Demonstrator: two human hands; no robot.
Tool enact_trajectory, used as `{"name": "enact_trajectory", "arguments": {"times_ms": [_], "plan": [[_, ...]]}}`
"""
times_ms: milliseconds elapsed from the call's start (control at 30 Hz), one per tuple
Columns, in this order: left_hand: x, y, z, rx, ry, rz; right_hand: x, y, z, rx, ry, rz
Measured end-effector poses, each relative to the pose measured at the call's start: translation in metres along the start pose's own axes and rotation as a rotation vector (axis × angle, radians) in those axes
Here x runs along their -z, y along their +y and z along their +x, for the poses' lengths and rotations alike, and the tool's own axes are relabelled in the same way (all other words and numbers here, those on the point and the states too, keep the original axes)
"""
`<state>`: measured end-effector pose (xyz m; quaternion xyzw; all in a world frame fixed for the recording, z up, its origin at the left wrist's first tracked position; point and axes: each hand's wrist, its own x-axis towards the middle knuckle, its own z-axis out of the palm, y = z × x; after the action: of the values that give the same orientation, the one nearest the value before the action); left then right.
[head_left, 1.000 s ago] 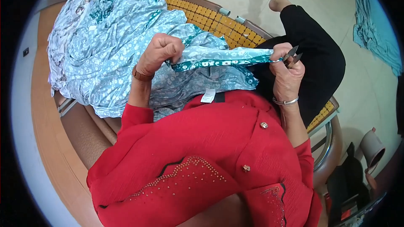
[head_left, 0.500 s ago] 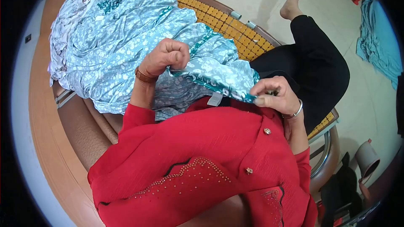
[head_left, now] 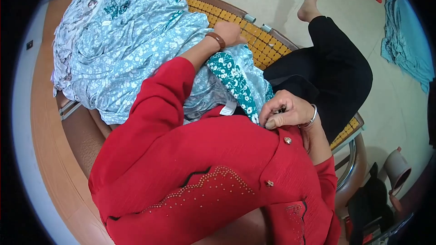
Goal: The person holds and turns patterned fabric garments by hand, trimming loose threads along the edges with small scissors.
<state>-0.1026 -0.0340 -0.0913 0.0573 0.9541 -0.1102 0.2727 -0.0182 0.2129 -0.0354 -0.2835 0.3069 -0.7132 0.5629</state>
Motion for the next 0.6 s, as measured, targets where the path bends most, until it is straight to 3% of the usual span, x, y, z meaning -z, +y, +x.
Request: {"name": "enact_trajectory", "arguments": {"times_ms": [167,300,333,467,600], "plan": [[-0.026,-0.020,0.009,-0.173,-0.249,-0.078,0.000,0.000,-0.001,0.009,0.047,-0.023],[-0.032,-0.039,-0.004,-0.250,0.043,-0.925,-0.001,-0.002,0.003,-0.057,0.112,-0.067],[-0.027,-0.039,-0.011,-0.248,0.046,-0.925,-0.001,-0.002,0.004,-0.057,0.109,-0.069],[0.005,-0.031,-0.047,-0.186,-0.152,-2.200,-0.002,-0.001,0.005,-0.063,0.190,-0.220],[0.020,-0.033,-0.087,-0.238,-0.166,-2.390,-0.002,0.004,0.005,-0.092,0.261,-0.289]]}}
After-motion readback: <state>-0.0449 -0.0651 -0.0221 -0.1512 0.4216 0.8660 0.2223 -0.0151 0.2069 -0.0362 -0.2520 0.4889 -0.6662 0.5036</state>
